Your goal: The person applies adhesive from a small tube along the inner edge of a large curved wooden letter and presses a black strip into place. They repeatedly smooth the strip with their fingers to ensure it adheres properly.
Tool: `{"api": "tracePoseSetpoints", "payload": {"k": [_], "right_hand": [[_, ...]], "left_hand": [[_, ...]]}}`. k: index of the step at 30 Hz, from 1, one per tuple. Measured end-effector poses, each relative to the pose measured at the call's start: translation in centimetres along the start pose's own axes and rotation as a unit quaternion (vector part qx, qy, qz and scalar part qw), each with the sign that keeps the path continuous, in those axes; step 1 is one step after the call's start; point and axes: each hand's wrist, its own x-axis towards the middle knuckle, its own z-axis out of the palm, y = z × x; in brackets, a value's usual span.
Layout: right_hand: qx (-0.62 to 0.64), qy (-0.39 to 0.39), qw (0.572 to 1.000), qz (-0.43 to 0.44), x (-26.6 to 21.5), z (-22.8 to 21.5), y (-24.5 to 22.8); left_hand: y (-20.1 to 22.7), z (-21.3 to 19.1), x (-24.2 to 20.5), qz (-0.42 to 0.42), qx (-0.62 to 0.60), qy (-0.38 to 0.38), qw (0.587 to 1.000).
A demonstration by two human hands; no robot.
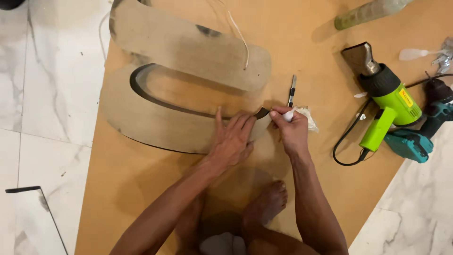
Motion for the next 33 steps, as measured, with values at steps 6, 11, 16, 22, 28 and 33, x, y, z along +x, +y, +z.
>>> {"api": "tracePoseSetpoints", "payload": {"k": [6,11,16,22,28,33], "right_hand": [[0.037,-0.01,0.999,0.008,0.4,0.2,1.5],[0.069,-0.02,0.997,0.023,0.2,0.3,1.1],[0.149,-0.027,0.986,0.073,0.1,0.4,1.7],[0.213,-0.052,0.969,0.111,0.9,-0.2,3.3],[0.188,-0.062,0.974,0.113,1.7,-0.8,4.3],[0.175,-0.029,0.978,0.111,0.4,0.1,1.6]], "left_hand": [[-0.5,0.6,-0.1,0.001,0.001,0.006,1.0],[-0.5,-0.3,-0.3,0.008,-0.004,0.007,1.0],[-0.4,-0.4,-0.2,0.0,-0.014,-0.013,1.0],[-0.7,0.3,-0.3,-0.013,-0.035,-0.022,0.999],[-0.9,0.5,-0.1,-0.02,-0.034,-0.037,0.999],[-0.6,-0.9,-0.8,0.013,0.019,-0.037,0.999]]}}
